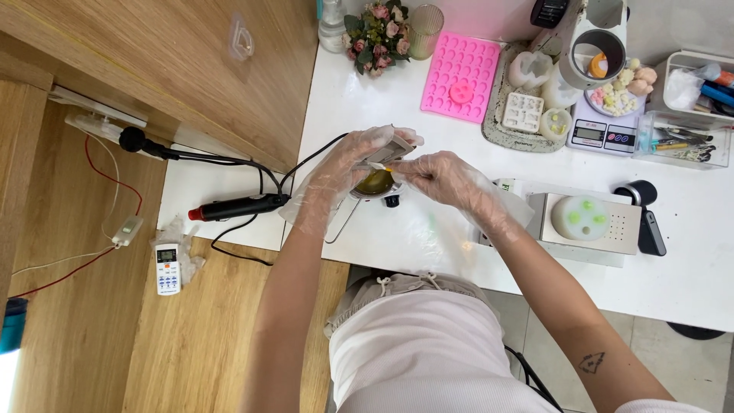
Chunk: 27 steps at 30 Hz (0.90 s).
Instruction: The recorder prepares and cleans silicone molds for candle making at a workbench.
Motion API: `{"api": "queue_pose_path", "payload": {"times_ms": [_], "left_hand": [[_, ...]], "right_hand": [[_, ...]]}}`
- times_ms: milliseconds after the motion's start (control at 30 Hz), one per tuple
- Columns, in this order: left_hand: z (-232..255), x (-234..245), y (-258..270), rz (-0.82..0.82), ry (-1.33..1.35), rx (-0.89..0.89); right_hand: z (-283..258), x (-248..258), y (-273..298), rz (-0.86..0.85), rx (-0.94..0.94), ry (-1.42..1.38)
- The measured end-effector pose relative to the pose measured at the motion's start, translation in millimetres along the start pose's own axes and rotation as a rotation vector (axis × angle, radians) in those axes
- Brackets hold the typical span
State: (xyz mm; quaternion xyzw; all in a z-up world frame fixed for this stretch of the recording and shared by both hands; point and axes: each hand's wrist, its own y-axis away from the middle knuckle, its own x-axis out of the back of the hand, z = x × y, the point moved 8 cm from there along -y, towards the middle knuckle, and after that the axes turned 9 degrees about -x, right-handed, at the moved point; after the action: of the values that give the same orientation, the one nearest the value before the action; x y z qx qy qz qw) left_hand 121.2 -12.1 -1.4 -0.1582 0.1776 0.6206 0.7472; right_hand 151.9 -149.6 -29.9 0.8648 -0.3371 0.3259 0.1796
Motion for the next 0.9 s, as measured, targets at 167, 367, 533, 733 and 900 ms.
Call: {"api": "queue_pose_path", "payload": {"times_ms": [167, 367, 533, 733, 900], "left_hand": [[2.6, -1.2, -8.6, -0.056, 0.040, -0.021], [-4.1, 2.8, -21.5, -0.133, 0.020, -0.036], [-6.8, 3.0, -27.8, -0.145, 0.027, -0.042], [-5.2, -0.5, -30.8, -0.160, 0.036, -0.044], [-3.5, 0.6, -32.5, -0.073, -0.063, 0.028]], "right_hand": [[-2.9, 8.0, -3.1, 0.000, -0.021, -0.015], [12.8, 7.1, -5.7, 0.045, -0.012, -0.044], [20.4, 7.8, -3.3, 0.048, -0.035, -0.012], [-0.7, 20.5, 2.2, 0.077, 0.092, 0.038], [-13.2, 17.2, 6.1, 0.017, 0.097, 0.225]]}}
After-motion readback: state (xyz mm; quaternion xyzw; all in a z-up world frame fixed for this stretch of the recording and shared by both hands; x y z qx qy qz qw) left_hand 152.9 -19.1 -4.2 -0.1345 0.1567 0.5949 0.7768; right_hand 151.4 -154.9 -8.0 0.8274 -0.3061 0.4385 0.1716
